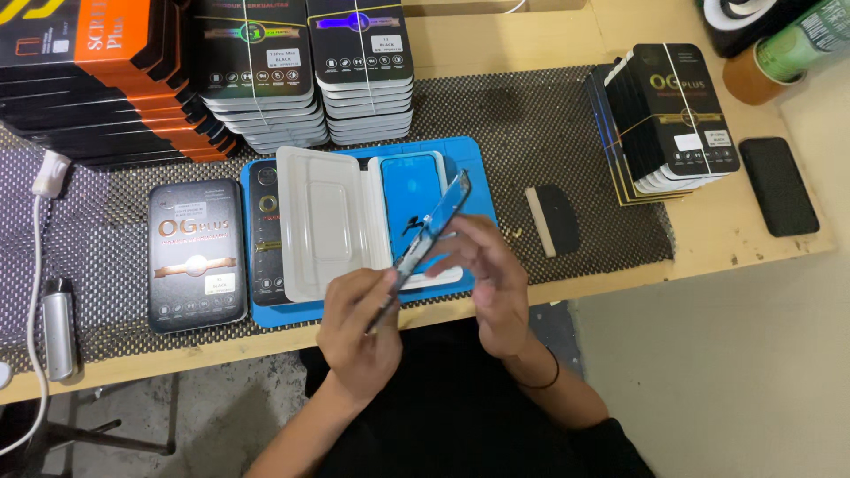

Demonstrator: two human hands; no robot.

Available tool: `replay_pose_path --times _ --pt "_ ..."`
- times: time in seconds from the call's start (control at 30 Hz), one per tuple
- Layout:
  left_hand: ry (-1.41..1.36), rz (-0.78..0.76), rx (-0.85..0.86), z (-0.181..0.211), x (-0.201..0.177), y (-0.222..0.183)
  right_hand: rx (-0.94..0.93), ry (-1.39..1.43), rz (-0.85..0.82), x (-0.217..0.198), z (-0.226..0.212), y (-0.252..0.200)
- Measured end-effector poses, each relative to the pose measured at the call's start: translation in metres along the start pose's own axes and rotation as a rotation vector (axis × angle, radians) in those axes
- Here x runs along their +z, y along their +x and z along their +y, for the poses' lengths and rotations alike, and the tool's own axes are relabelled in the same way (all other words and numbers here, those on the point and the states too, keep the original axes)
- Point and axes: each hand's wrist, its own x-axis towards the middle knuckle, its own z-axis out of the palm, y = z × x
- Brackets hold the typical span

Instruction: The person places screen protectors into plastic trays, bundles a stack of the trays together with rubber bands, and peels off protective film from a phone screen before placing it into another tray.

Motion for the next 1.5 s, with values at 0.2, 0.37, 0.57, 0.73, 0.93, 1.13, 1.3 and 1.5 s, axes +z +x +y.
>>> replay_pose_path --times 0.2,0.37,0.57,0.73,0.93,1.13,1.3,1.5 --pt "-0.511 0.058 -0.606 -0.025 0.014 -0.031 -0.258 -0.47 0.159 -0.004 -0.004 0.04" --pt "-0.7 -0.049 -0.775 -0.026 0.023 -0.04 -0.247 -0.477 0.214 -0.024 -0.003 0.06" --pt "-0.87 -0.121 -0.766 -0.011 0.028 -0.03 -0.193 -0.492 0.159 -0.013 -0.027 0.083" --pt "-0.906 -0.125 -0.825 -0.014 0.035 -0.035 -0.143 -0.594 0.122 -0.007 -0.029 0.087" --pt "-0.879 -0.045 -0.831 -0.014 0.034 -0.027 -0.269 -0.676 0.026 0.004 -0.03 0.074" --pt "-0.828 0.03 -0.792 -0.017 0.026 -0.016 -0.2 -0.384 -0.074 -0.025 -0.005 0.038" --pt "-0.815 0.072 -0.763 -0.026 0.029 -0.027 -0.176 -0.147 -0.042 -0.072 0.027 0.019" --pt "-0.76 0.087 -0.705 -0.03 0.029 -0.026 -0.155 0.096 0.012 -0.094 0.045 0.017"
